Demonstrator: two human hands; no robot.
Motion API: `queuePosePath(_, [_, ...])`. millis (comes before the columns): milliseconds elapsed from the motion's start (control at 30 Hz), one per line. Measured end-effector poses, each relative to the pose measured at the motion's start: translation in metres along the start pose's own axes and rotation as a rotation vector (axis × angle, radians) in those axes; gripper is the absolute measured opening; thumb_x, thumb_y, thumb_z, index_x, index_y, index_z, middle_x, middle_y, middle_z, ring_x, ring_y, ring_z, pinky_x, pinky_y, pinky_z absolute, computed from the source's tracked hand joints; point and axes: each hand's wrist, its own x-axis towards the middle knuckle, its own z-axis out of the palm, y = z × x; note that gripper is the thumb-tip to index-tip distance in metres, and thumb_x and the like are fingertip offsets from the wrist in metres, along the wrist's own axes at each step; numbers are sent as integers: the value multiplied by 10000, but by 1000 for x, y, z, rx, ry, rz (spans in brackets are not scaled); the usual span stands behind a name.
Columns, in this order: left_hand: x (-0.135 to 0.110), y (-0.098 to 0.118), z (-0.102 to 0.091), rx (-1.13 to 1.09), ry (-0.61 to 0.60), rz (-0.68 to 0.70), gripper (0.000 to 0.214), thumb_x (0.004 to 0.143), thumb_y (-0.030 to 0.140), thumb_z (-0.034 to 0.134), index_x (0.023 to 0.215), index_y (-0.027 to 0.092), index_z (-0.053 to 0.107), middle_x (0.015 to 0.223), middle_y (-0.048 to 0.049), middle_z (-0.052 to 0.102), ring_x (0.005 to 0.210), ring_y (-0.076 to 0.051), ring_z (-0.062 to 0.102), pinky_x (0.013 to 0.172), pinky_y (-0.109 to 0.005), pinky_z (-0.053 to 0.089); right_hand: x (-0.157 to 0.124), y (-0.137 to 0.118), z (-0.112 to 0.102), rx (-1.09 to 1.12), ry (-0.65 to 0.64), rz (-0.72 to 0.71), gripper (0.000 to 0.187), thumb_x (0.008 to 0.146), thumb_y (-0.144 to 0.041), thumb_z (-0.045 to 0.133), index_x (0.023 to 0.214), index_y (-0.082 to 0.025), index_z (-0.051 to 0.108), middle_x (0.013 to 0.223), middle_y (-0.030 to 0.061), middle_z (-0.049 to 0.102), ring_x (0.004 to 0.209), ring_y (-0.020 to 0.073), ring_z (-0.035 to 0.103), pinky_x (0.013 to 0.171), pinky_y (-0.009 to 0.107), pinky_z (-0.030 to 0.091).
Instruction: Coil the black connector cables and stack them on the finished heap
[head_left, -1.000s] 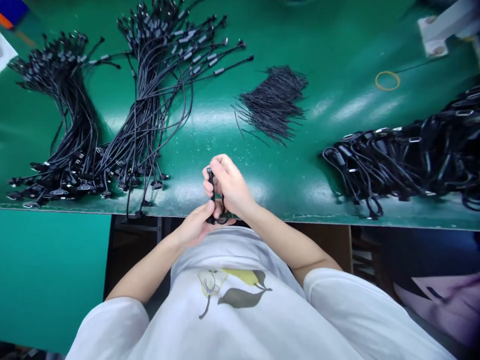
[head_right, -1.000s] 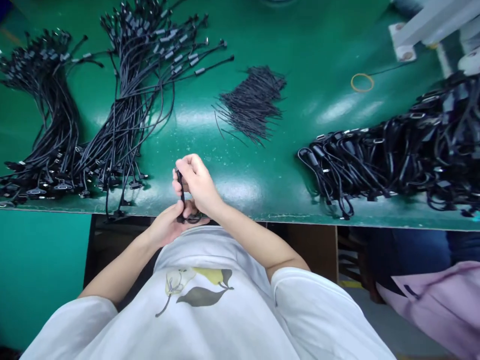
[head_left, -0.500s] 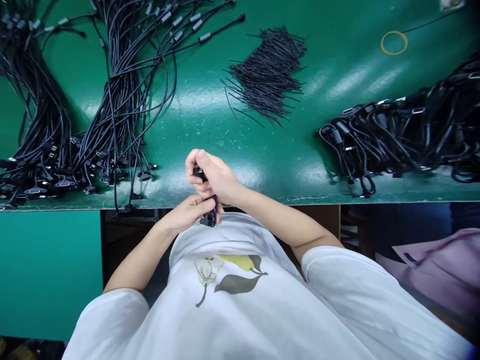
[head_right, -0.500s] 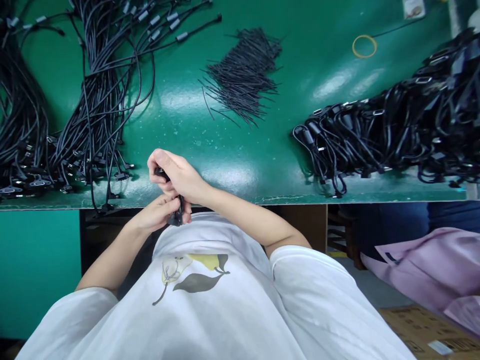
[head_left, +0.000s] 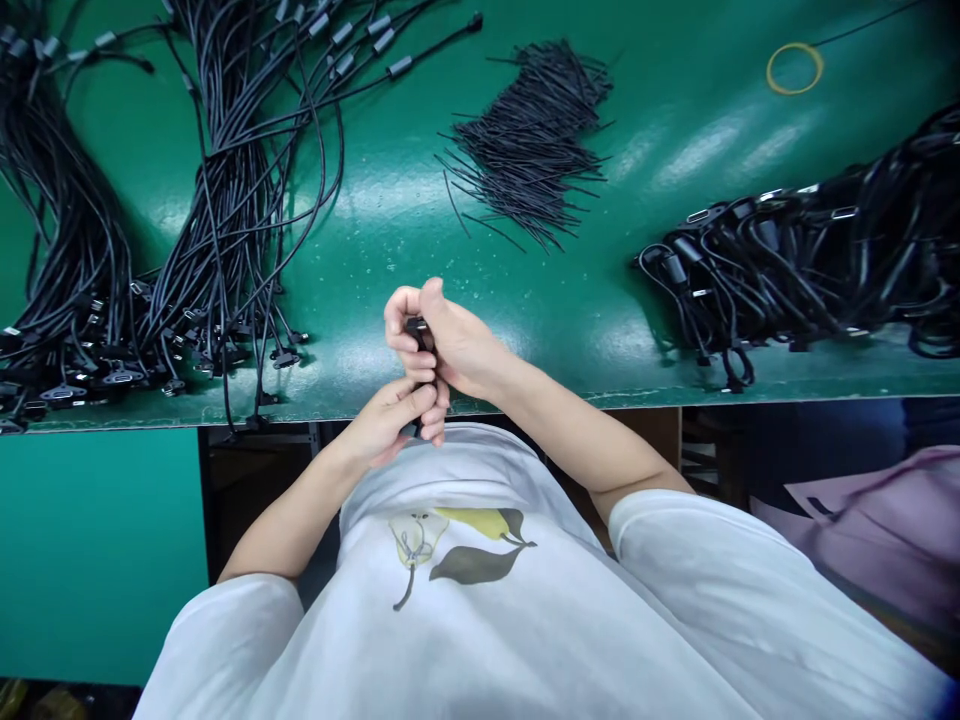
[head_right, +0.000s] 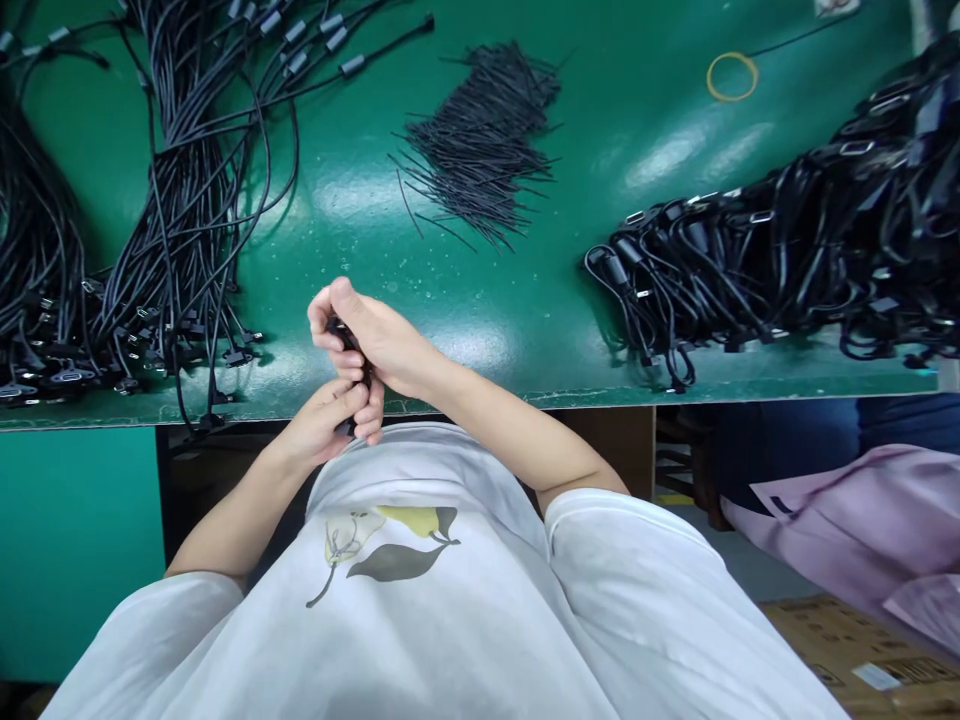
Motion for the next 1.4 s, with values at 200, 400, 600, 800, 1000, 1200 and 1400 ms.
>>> queuePosePath(200, [1, 0, -3, 18, 11, 10, 344, 800, 458, 715, 825, 136, 596, 617, 22, 499, 529, -94, 491, 564, -256, 479, 0, -8, 4, 111, 175, 81, 528, 843, -688, 522, 723, -181, 436, 530, -103, 258, 405, 17, 132, 361, 147, 124])
queuePosePath(400, [1, 6, -1, -138, -112, -189, 405, 734, 489, 767, 740, 138, 565, 642, 14, 479, 630, -165, 618, 712, -363, 552, 9, 2, -5, 72, 122, 162, 517, 922, -653, 370, 714, -186, 446, 504, -97, 224, 392, 41, 132, 360, 161, 164])
queuePosePath(600, [19, 16, -8, -234, 379, 209, 374, 898, 484, 582, 720, 174, 473, 559, 89, 264, 422, -50, 299, 469, -184, 392, -3, 13, -21, -814, 421, -408, 467, 932, -600, 430, 1084, -177, 558, 995, 76, 570, 923, 164, 561, 800, 291, 483])
queuePosePath(800, [25, 33, -18, -247, 522, 415, 393, 973, 496, 411, 722, 195, 441, 629, 42, 362, 556, -82, 428, 599, -199, 436, -26, 45, 1, -1650, 108, -453, 372, 975, -411, 462, 1207, -135, 550, 1043, 138, 624, 868, 202, 598, 761, 328, 468])
queuePosePath(1000, [25, 30, -10, -223, 553, 459, 396, 945, 531, 451, 722, 205, 445, 658, 28, 393, 659, -110, 489, 666, -221, 457, -11, 43, 6, -1611, 198, -246, 323, 1011, -306, 334, 1233, -145, 506, 1040, 133, 646, 839, 186, 642, 722, 295, 460])
queuePosePath(1200, [26, 26, -10, -146, 566, 522, 381, 915, 522, 525, 729, 194, 470, 636, 41, 371, 557, -88, 389, 535, -185, 394, -15, 25, 5, -963, 87, 56, 190, 989, -234, 317, 1129, -200, 440, 654, -62, 596, 480, 91, 538, 584, 212, 418])
queuePosePath(1400, [17, 24, -15, 121, 459, 456, 414, 861, 552, 592, 708, 190, 461, 570, 70, 304, 487, -78, 334, 473, -195, 371, -23, -1, -8, -1630, 57, -401, 236, 987, -241, 400, 1179, -232, 536, 1139, 70, 668, 997, 199, 635, 842, 351, 461])
